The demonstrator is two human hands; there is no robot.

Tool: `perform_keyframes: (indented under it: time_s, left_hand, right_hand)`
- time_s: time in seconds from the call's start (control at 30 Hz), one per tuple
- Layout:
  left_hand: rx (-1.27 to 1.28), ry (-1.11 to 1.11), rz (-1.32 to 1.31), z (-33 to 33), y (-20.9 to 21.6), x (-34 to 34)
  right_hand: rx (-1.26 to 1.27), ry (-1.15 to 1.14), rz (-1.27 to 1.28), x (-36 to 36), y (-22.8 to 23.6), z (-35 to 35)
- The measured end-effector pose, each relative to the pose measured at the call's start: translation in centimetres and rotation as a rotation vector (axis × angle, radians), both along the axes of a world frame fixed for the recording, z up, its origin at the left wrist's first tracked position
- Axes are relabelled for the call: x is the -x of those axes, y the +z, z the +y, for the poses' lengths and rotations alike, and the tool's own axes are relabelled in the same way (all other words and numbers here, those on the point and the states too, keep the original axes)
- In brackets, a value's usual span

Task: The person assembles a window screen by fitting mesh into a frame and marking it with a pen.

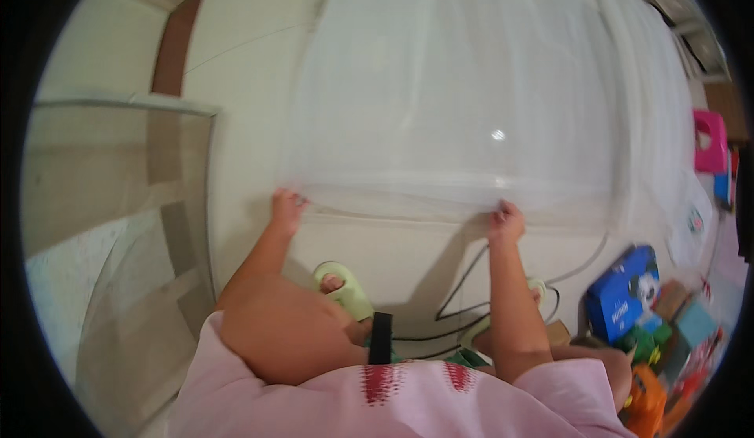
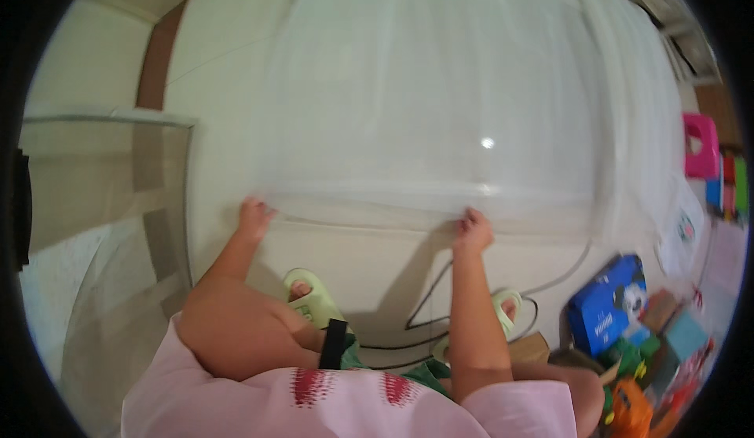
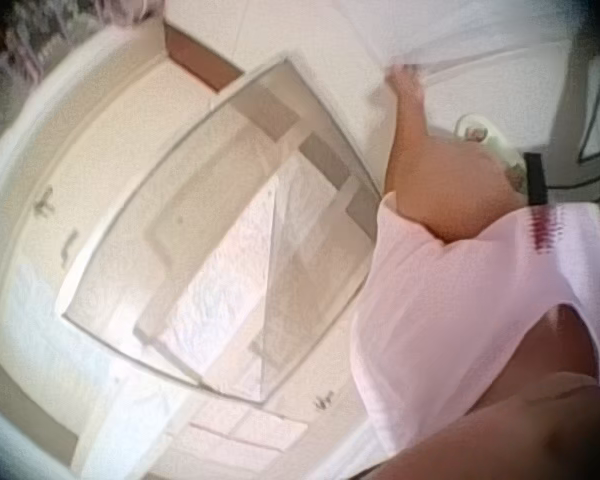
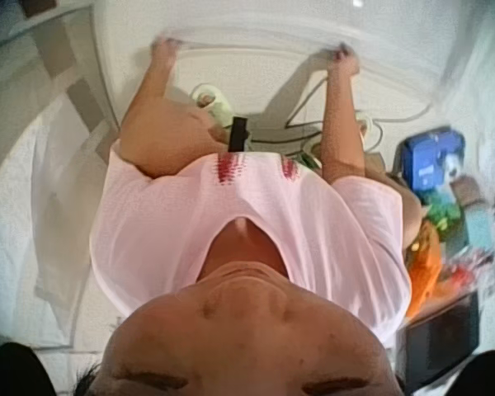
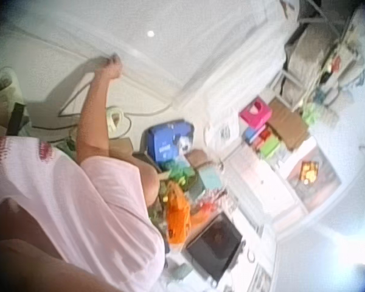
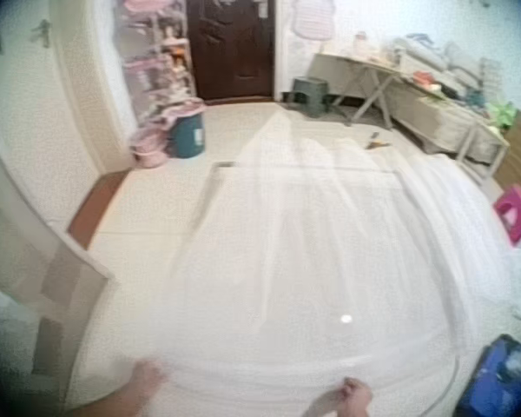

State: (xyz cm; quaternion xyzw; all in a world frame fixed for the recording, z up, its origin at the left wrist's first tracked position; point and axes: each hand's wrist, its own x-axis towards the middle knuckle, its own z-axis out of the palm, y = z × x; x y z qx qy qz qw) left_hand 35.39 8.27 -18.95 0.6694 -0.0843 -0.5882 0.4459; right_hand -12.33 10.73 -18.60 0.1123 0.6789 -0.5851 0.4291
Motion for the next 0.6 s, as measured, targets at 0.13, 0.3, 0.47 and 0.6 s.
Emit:
perform_keyframes:
  time_s: [0.13, 0.3, 0.47, 0.6]
  left_hand:
    - [0.025, 0.042, -0.041, 0.6, 3.5, -4.4]
    - [0.035, 0.224, 0.197, 1.7, 4.5, -3.4]
    - [0.126, 0.040, -0.065, 3.5, 4.0, -3.4]
    - [0.257, -0.115, -0.687, 3.8, 4.8, -2.4]
  right_hand:
    - [0.055, 0.019, -0.289, -7.9, 3.3, -2.2]
    - [0.154, 0.072, -0.202, -5.0, 1.9, -1.5]
    - [0.045, 0.132, -0.103, -3.6, 1.7, -0.1]
    - [-0.115, 0.108, 0.120, -4.5, 2.9, -0.3]
